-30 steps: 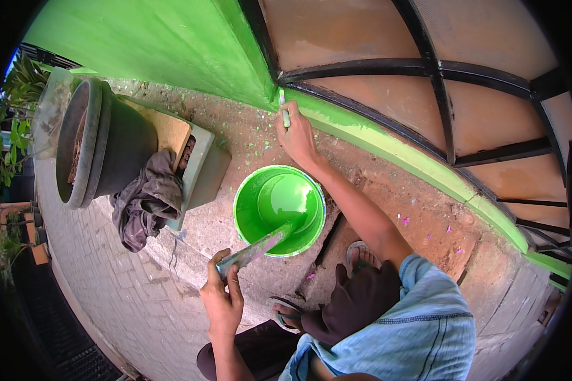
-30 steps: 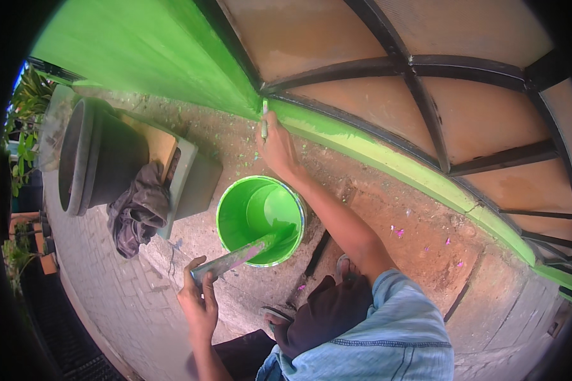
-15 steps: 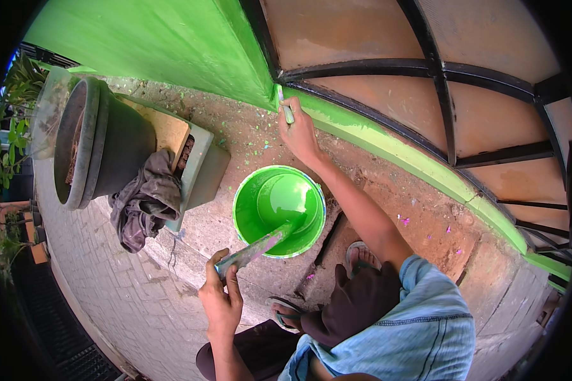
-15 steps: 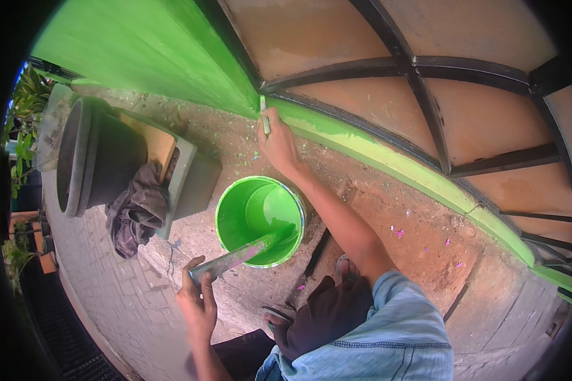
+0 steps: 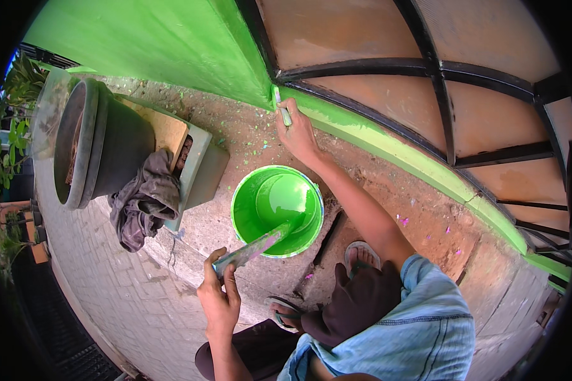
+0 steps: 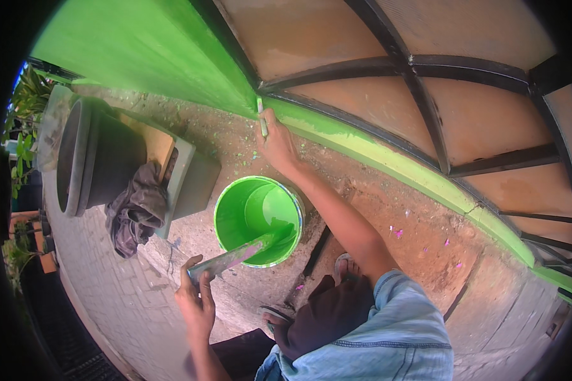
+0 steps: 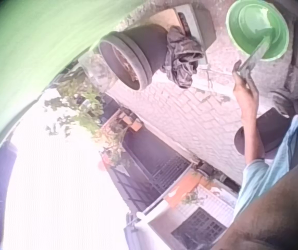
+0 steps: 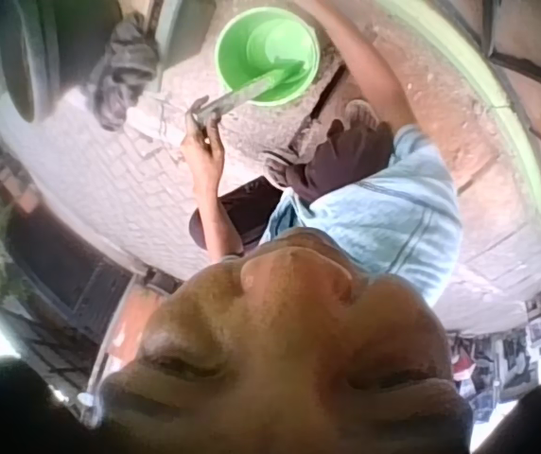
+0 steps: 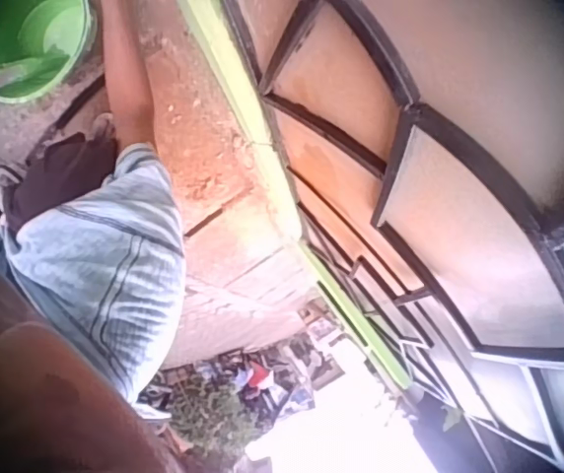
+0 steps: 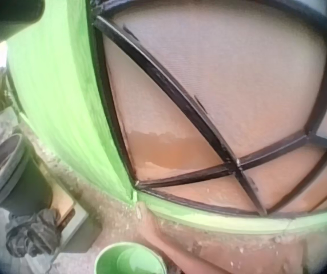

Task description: The person wipes the wall base with a cloth, then uses a paintbrush to apply bright green paint along the bottom edge of a wall and metal frame. The person repeatedly dips the brush into a green bucket and paints the base area.

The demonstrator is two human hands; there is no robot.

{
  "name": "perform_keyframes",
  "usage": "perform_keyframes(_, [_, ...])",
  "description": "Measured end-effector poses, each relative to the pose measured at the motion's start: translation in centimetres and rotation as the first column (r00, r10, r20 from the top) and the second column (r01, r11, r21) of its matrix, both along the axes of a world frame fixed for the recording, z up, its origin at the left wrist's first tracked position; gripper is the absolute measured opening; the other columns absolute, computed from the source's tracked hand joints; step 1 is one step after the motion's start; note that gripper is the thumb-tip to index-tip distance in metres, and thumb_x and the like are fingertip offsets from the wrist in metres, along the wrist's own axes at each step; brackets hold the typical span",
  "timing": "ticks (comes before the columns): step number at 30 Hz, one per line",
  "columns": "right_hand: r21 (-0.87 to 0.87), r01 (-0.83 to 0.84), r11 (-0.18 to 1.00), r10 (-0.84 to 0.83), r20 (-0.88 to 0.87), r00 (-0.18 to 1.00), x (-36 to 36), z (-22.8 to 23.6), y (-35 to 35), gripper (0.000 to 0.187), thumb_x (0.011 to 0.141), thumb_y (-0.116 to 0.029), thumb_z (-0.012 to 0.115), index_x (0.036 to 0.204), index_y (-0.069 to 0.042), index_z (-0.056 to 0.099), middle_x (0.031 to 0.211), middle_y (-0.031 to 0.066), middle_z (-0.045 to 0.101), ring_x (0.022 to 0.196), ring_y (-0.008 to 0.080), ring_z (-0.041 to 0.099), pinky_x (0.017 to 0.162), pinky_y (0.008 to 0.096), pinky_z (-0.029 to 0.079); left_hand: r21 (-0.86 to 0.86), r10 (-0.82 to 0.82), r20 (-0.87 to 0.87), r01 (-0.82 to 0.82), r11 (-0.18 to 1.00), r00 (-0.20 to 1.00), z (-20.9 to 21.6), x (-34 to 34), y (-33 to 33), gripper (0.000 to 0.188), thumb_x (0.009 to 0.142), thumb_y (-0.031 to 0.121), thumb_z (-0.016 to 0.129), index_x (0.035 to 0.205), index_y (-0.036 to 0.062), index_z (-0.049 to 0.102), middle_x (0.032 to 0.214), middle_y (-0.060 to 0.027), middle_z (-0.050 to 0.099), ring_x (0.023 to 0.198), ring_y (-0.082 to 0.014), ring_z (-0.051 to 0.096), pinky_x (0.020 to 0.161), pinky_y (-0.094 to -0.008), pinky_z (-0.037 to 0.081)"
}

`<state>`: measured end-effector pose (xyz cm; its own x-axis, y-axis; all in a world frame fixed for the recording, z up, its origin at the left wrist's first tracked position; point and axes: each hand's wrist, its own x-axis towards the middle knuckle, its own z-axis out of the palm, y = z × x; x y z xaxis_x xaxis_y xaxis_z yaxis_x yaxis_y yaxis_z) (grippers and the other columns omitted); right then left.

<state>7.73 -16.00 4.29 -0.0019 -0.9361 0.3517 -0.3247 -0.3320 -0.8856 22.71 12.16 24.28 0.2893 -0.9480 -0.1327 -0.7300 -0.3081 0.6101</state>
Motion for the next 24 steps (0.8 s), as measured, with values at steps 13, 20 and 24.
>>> perform_keyframes(13, [0.092,-0.129,0.987,0.13,0.0,0.992,-3.4,4.1,5.8,0.013,0.095,-0.013,0.063,0.104,-0.005,0.06,0.08,0.0122,0.067,0.067,0.0204,0.064,0.063,0.0342,0.05,0.008,0.015,-0.001,-0.015,1.0,1.0,0.3,0.1,-0.2,0.028,0.098,0.004,0.056,0.125,0.0017,0.055,0.092,-0.0227,0.069,0.081,-0.0363,0.072,0.07,-0.0373,0.054])
perform_keyframes(20, [0.023,-0.257,0.966,0.258,-0.136,0.957,-7.1,3.2,6.7,0.018,0.083,-0.006,0.069,0.101,-0.004,0.073,0.091,0.0125,0.067,0.08,0.0252,0.066,0.073,0.0338,0.052,0.018,0.016,-0.042,-0.015,1.0,0.999,0.1,0.5,0.7,0.032,0.095,0.002,0.058,0.127,0.0054,0.055,0.087,-0.0242,0.067,0.072,-0.039,0.069,0.064,-0.039,0.052])
perform_keyframes(24, [0.005,-0.245,0.97,0.243,-0.151,0.958,-8.1,1.5,4.3,0.022,0.081,-0.004,0.068,0.102,-0.006,0.075,0.095,0.012,0.069,0.081,0.0226,0.067,0.074,0.0302,0.051,0.052,0.018,-0.043,-0.016,0.999,0.999,0.4,0.3,0.5,0.03,0.096,0.004,0.057,0.126,0.0047,0.055,0.093,-0.0231,0.069,0.08,-0.0374,0.071,0.068,-0.0394,0.054])
